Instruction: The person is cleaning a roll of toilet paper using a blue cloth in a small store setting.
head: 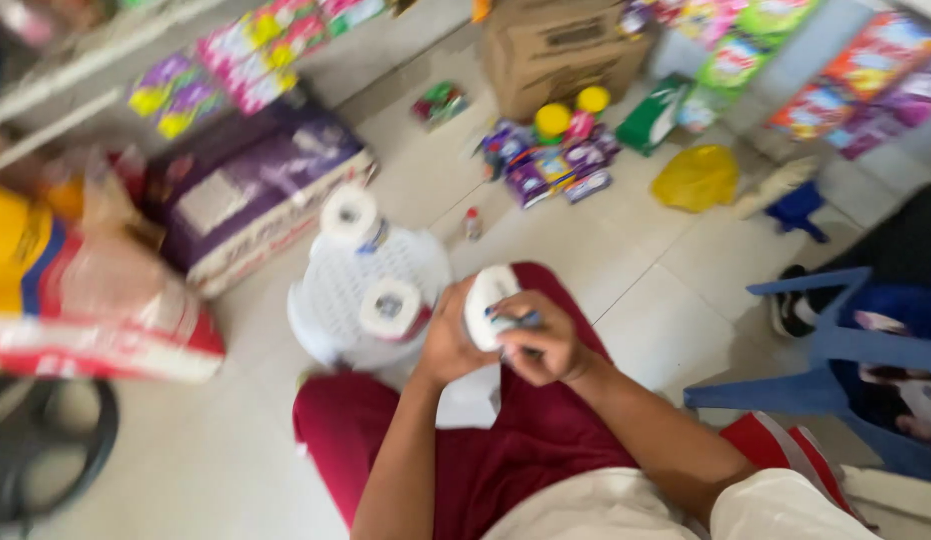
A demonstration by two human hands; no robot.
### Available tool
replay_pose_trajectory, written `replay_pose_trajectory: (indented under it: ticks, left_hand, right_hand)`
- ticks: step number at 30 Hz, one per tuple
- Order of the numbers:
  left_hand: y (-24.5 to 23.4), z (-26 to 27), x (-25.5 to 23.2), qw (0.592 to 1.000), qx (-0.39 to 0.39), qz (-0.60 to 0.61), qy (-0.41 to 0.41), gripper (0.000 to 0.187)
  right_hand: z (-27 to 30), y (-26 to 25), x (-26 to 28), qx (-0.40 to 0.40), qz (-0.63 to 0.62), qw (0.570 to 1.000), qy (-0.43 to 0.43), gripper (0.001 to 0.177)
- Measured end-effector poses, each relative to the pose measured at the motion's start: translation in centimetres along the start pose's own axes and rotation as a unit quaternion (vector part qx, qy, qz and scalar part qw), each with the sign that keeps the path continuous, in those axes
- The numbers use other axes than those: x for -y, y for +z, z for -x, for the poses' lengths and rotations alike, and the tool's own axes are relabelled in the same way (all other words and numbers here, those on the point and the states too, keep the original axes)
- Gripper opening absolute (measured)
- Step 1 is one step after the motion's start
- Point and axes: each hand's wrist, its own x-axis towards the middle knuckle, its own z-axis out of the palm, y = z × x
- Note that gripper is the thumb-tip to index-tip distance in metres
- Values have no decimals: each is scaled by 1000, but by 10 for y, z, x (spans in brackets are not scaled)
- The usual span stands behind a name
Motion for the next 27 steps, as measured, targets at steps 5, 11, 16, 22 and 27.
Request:
replay_pose_trajectory:
  ticks: [5,11,16,22,27]
  left_hand:
    - [-18,41,1,997,-75,23,7,115]
    - [-56,87,-42,990,-93,5,-105,120]
    - [-79,124,-57,970,-184,-33,-159,118]
    - [-82,148,-35,930,-343,70,-112,115]
    - [-77,110,-15,910,-362,189,-71,126]
  right_hand:
    - [12,10,-21,-126,24,978,166,15]
    - [-64,59,-14,-108,-73,960,246,44]
    - [-82,109,-15,70,-128,957,250,51]
    - [-34,121,-15,107,-154,960,206,44]
    - [-16,115,-35,190,-239,915,263,55]
